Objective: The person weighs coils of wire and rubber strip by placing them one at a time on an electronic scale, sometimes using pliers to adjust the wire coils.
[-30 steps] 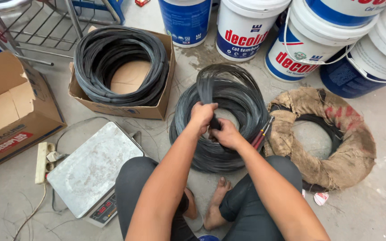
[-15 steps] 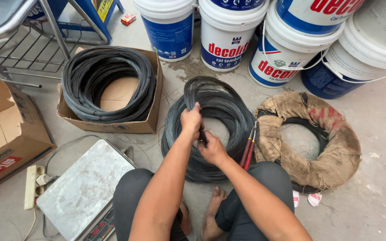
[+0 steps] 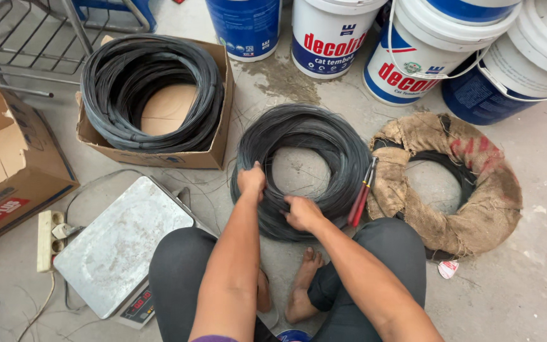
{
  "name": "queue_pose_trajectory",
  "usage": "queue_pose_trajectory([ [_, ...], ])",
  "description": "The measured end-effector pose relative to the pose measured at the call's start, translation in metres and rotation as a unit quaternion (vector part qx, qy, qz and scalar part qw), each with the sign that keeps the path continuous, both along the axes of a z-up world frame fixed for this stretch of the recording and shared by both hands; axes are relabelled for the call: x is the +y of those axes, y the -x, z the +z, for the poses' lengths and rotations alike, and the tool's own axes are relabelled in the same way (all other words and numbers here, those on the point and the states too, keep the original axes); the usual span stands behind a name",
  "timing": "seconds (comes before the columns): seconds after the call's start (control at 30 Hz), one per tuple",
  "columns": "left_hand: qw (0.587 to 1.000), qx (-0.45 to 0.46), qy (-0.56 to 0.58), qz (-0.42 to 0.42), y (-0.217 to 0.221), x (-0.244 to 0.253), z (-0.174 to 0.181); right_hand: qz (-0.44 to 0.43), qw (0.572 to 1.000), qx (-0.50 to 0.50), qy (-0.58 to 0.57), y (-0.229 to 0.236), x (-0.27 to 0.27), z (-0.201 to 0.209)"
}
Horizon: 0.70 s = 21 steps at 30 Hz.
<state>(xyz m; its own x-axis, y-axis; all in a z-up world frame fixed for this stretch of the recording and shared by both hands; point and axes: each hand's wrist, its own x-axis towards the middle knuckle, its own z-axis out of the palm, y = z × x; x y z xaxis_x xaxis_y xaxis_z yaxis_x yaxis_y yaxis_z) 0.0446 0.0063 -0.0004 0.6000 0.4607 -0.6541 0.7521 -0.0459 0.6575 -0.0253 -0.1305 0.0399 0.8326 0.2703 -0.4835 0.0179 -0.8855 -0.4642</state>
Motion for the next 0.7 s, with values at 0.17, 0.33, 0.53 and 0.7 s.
queue_pose_trajectory([
  [0.17,0.991,-0.029,0.082,0.102,0.038,0.003,0.071,-0.073,0.995,-0.038,-0.062,-0.006,0.002,0.001],
  [0.33,0.983,-0.103,0.113,0.105,0.038,0.002,0.003,-0.192,0.958,-0.104,-0.186,-0.025,-0.004,-0.002],
  [0.53,0.99,0.13,-0.039,-0.022,0.053,-0.008,-0.056,-0.186,0.964,-0.095,-0.166,-0.009,-0.007,0.015],
  [0.7,0.996,0.056,-0.062,-0.019,0.037,-0.01,-0.092,-0.143,0.979,-0.079,-0.119,-0.006,-0.003,0.009],
])
